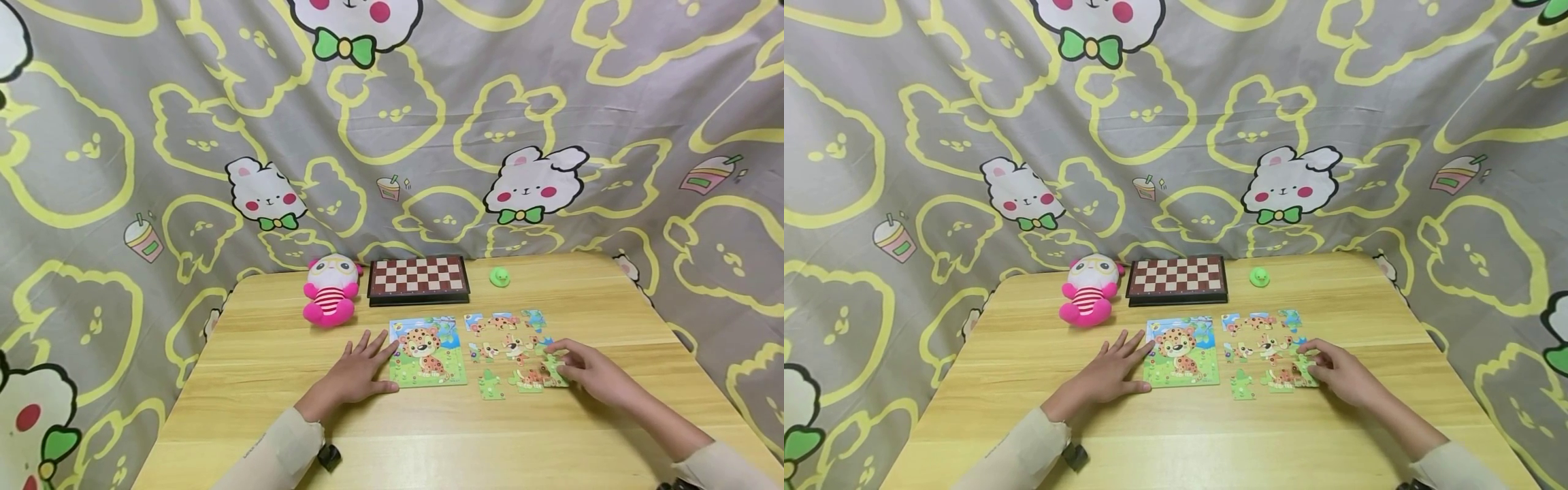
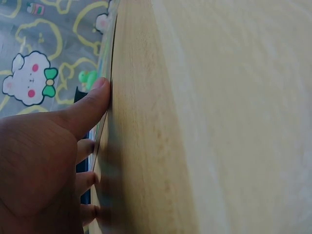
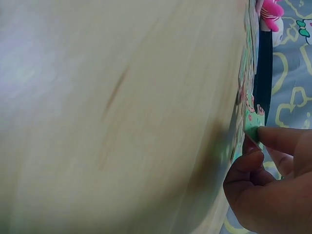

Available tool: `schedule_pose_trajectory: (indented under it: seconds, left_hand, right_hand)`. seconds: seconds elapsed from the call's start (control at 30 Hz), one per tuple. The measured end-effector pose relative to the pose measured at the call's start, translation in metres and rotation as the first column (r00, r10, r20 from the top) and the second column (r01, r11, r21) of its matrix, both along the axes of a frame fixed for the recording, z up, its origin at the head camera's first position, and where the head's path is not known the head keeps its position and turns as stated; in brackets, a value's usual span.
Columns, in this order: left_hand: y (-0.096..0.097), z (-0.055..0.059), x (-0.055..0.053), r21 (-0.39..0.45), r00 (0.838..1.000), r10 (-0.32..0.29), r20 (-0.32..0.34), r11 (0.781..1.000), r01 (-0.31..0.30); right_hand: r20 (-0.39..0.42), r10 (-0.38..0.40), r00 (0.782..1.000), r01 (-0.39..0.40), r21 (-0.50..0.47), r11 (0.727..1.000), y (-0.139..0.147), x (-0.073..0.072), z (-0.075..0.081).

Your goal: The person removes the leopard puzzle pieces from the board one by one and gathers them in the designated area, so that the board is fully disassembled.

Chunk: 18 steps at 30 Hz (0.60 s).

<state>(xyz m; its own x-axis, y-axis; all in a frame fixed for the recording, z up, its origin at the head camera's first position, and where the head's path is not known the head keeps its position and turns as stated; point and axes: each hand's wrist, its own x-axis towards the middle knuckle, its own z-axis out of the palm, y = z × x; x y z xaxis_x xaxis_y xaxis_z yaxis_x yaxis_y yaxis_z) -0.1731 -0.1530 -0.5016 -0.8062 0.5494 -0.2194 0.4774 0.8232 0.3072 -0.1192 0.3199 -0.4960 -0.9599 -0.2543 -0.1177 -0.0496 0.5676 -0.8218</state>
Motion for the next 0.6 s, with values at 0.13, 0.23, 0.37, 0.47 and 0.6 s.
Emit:
schedule_pose_trajectory:
  seconds: [0.13, 0.23, 0.37, 0.47, 0.6]
  left_hand:
    - [0.0000, -0.0005, -0.0004, -0.008, 1.000, -0.001, -0.004, 1.000, 0.001]
    - [-0.0001, -0.0009, -0.0008, -0.012, 1.000, 0.000, -0.006, 1.000, 0.000]
    - [0.0001, -0.0008, -0.0014, -0.007, 1.000, 0.001, -0.003, 1.000, -0.001]
    - [0.0003, -0.0010, -0.0014, -0.011, 1.000, 0.000, -0.002, 1.000, 0.000]
    - [0.0001, -0.0019, -0.0012, -0.018, 1.000, -0.002, -0.009, 1.000, 0.002]
  right_hand:
    - [-0.006, -0.013, 1.000, 0.013, 0.042, 0.999, 0.0025, 0.0016, -0.0023]
    - [-0.036, -0.012, 0.999, 0.015, 0.093, 0.996, 0.0031, 0.0024, -0.0043]
    - [-0.095, 0.002, 0.996, 0.013, 0.155, 0.988, 0.0028, 0.0024, -0.0064]
    - [-0.122, 0.006, 0.992, 0.017, 0.184, 0.983, 0.0023, 0.0020, -0.0077]
    - [-0.137, 0.015, 0.991, 0.014, 0.206, 0.978, 0.0024, 0.0021, -0.0093]
